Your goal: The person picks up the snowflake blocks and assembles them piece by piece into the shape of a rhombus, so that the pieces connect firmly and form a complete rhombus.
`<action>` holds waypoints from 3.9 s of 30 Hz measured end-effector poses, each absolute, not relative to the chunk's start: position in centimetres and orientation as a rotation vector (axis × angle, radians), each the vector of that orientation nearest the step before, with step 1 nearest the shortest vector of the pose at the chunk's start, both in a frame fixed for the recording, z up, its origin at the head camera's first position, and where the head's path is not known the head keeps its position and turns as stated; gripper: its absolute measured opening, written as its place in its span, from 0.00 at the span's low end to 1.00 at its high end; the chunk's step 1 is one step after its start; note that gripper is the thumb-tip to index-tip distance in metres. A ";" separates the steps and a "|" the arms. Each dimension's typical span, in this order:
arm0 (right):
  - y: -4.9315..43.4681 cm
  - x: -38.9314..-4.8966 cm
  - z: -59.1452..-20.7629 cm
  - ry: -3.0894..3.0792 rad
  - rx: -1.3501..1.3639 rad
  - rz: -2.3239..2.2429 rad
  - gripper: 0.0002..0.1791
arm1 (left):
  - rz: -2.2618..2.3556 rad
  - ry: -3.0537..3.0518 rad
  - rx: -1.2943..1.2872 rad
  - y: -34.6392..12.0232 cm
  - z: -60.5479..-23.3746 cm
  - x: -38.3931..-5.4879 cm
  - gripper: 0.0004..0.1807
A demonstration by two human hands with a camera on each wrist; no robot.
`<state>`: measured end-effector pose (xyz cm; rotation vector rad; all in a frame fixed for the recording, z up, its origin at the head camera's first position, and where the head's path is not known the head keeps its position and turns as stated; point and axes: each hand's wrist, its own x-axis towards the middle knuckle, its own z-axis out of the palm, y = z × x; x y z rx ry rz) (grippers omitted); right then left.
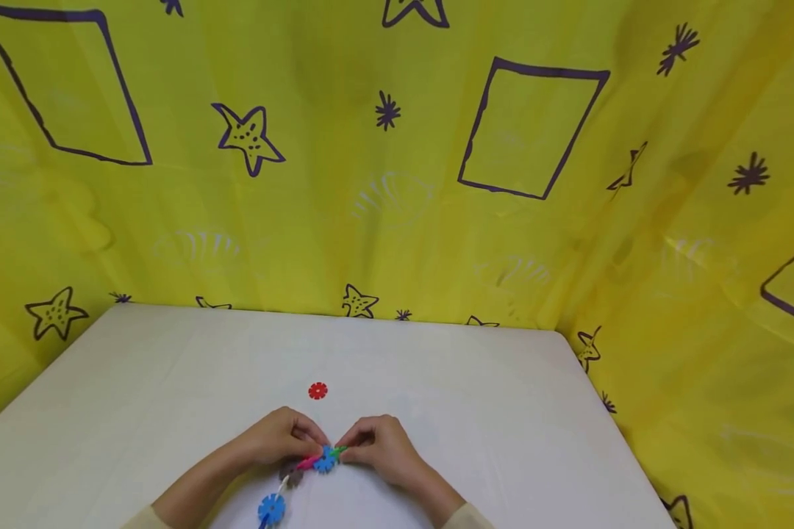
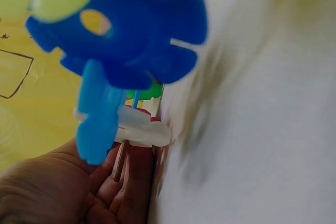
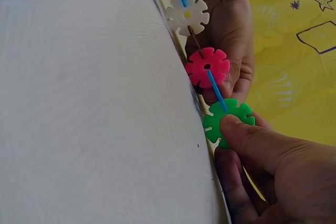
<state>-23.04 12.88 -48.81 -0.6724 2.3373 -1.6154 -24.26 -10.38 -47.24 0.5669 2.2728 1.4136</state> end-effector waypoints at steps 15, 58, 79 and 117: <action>13.5 -23.4 -48.1 2.302 -0.672 -1.522 0.06 | 1.429 2.220 0.552 -10.7 -47.2 -24.5 0.08; 8.1 -33.0 -47.3 2.567 -0.653 -1.190 0.11 | 1.532 2.161 0.509 -12.9 -47.7 -22.1 0.09; 13.7 -28.7 -47.3 2.295 -0.525 -1.435 0.08 | 1.515 2.153 0.512 -12.8 -48.1 -22.3 0.09; 14.3 -22.7 -48.1 2.063 -0.441 -1.687 0.13 | 1.493 2.128 0.592 -11.5 -47.7 -23.0 0.08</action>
